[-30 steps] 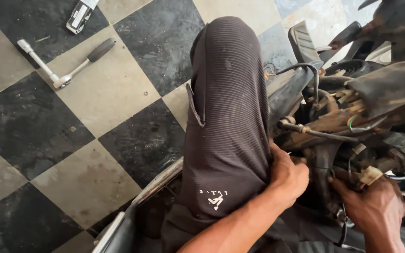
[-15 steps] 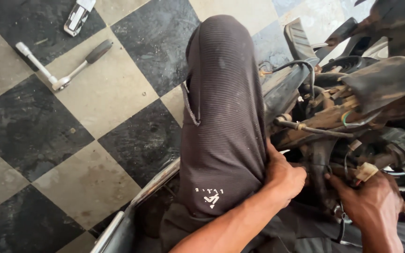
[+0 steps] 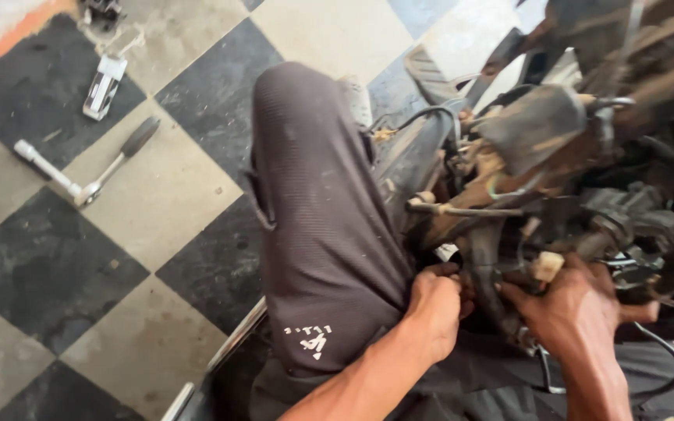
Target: Inspecting and reconnecting the electrical wiring harness and connectors on a motorcycle engine.
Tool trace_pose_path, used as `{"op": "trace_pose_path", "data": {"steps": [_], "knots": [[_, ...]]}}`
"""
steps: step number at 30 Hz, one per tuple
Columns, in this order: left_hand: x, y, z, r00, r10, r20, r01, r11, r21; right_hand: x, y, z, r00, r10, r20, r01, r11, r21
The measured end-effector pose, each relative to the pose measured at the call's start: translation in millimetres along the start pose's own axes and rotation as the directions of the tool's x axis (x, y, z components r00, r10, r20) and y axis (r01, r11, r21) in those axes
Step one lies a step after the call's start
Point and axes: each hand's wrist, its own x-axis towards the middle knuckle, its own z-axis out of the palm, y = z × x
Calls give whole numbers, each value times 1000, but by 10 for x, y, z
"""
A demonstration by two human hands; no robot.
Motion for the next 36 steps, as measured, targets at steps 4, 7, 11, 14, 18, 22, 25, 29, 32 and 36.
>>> {"op": "trace_pose_path", "data": {"steps": [4,7,11,14,18,22,25,29,32,36], "knots": [[14,40,83,991,124,49,-113,976,-185,27,42,-6,996,-40,75,39,999,17],[-246,293,188,995,-11,101,34,974,-226,36,-346,-264,988,1,152,15,994,-106],[-131,303,144,974,-87,207,154,930,-333,81,-479,-122,985,144,90,-126,976,-180],[141,77,1,957,34,290,69,938,-339,-36,-374,-147,987,87,-138,-57,976,211],[-39,257,75,974,-2,227,64,962,-267,-181,-53,-135,982,-37,-184,122,873,473],[26,138,34,963,-70,261,128,968,-214,-282,124,-89,952,-107,-288,226,878,421],[-290,319,173,953,-132,271,199,952,-234,-247,137,23,955,-37,-294,112,964,242],[-333,266,124,904,17,427,107,959,-264,-109,32,-30,955,-74,-288,93,994,53],[-359,293,176,922,-10,388,147,935,-324,-108,90,-106,961,-184,-204,203,976,75],[-502,411,299,955,-81,285,163,948,-274,-95,42,-165,976,-216,-17,217,975,54]]}}
